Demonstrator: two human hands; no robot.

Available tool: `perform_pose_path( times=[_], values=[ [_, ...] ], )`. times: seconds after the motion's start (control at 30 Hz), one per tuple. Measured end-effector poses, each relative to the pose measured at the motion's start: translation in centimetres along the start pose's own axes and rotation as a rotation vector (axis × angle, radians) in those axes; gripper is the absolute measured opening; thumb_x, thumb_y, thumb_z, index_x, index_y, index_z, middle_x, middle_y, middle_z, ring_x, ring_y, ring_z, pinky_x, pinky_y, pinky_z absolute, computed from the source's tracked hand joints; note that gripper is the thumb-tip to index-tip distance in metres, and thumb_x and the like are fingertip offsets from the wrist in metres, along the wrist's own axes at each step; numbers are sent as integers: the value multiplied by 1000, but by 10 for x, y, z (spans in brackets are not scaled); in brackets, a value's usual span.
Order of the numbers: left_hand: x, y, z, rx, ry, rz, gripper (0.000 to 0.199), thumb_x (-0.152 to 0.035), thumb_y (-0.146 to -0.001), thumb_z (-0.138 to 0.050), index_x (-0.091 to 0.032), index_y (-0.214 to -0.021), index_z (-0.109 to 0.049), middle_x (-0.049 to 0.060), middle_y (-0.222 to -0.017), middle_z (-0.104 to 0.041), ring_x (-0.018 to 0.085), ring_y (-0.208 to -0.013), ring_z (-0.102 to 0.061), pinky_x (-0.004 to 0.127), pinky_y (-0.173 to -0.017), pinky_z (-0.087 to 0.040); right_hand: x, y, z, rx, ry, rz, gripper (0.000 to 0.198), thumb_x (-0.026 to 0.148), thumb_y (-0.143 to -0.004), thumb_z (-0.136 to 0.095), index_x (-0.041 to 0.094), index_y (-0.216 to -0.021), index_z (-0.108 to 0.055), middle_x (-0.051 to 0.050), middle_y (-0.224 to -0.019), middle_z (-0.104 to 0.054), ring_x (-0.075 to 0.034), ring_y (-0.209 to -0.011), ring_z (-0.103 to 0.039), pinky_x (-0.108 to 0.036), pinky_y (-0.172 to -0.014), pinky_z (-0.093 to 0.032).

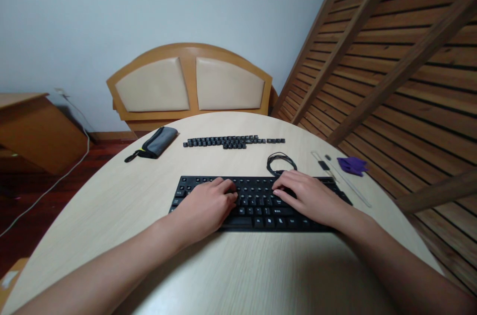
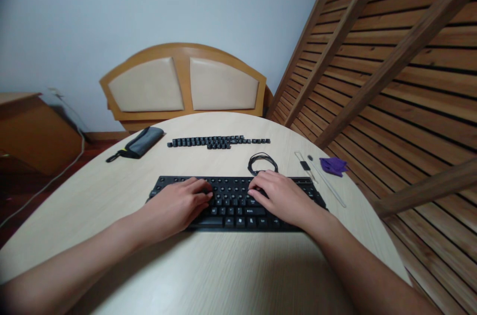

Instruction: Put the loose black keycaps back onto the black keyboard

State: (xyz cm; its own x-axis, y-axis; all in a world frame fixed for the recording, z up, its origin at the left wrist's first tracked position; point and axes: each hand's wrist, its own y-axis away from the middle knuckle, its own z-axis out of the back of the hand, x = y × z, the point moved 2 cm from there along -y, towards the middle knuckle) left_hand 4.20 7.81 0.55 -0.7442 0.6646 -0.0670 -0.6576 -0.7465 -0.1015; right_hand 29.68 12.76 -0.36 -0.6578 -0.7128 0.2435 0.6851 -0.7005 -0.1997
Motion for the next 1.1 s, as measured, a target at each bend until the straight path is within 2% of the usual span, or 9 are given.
perform_pose_path(
  times=[0.2, 0.47, 0.57, 0.67, 0.73, 0.9, 1.0, 1.1],
  values=[
    [-6, 2, 0, -9, -19, -20, 27, -21, -100, -45, -14, -99, -71, 11, -107, -67, 26, -94, -62, 42, -79, -57, 1, 0, 0, 9, -10, 9, 18, 31, -100, -51, 21, -94, -65, -6, -94, -69, -23, -91, -63, -38, -80, -49],
    [14, -5, 0, -44, 83, -23, 26, -25, -101, -44, -17, -99, -69, 7, -96, -70, 22, -88, -66, 35, -79, -53, 2, 0, 1, 7, -4, 15, 17, 30, -99, -52, 21, -94, -65, -6, -93, -68, -23, -91, -63, -38, -80, -50],
    [27, -12, 1, -80, 137, 69, 30, -29, -102, -42, -19, -98, -69, 5, -95, -72, 19, -86, -68, 31, -75, -51, 2, 0, 2, 25, -4, 20, 17, 30, -100, -52, 20, -95, -65, -6, -94, -68, -24, -93, -62, -38, -81, -50],
    [47, -23, -2, -109, 91, 176, 30, -32, -101, -42, -19, -100, -69, 5, -103, -72, 20, -87, -68, 30, -73, -51, 1, 0, 2, 24, -15, 31, 18, 31, -100, -51, 20, -97, -66, -6, -95, -68, -23, -94, -62, -38, -83, -50],
    [63, -33, -6, -116, 35, 208, 29, -33, -99, -43, -18, -108, -67, 7, -115, -70, 22, -94, -68, 30, -77, -52, 0, 0, 2, 17, -23, 41, 19, 31, -100, -51, 20, -98, -66, -6, -95, -68, -23, -93, -62, -38, -83, -50],
    [97, -57, -20, -76, -56, 268, 43, -27, -96, -45, -14, -135, -54, 11, -148, -50, 25, -110, -66, 32, -88, -53, -1, 1, 2, 7, -35, 55, 20, 31, -100, -51, 20, -98, -68, -6, -95, -68, -22, -93, -62, -38, -84, -50],
    [105, -68, -25, -57, -85, 294, 49, -27, -96, -44, -12, -142, -49, 12, -155, -43, 27, -120, -62, 33, -97, -51, -1, 1, 3, 3, -36, 59, 21, 32, -101, -50, 20, -98, -68, -6, -95, -69, -22, -94, -63, -38, -85, -50],
    [107, -75, -28, -62, -88, 312, 45, -27, -97, -42, -14, -139, -53, 10, -152, -47, 27, -124, -59, 34, -103, -47, -1, 1, 3, 0, -49, 63, 21, 32, -101, -50, 21, -98, -68, -6, -95, -69, -22, -93, -63, -38, -85, -50]
  ],
)
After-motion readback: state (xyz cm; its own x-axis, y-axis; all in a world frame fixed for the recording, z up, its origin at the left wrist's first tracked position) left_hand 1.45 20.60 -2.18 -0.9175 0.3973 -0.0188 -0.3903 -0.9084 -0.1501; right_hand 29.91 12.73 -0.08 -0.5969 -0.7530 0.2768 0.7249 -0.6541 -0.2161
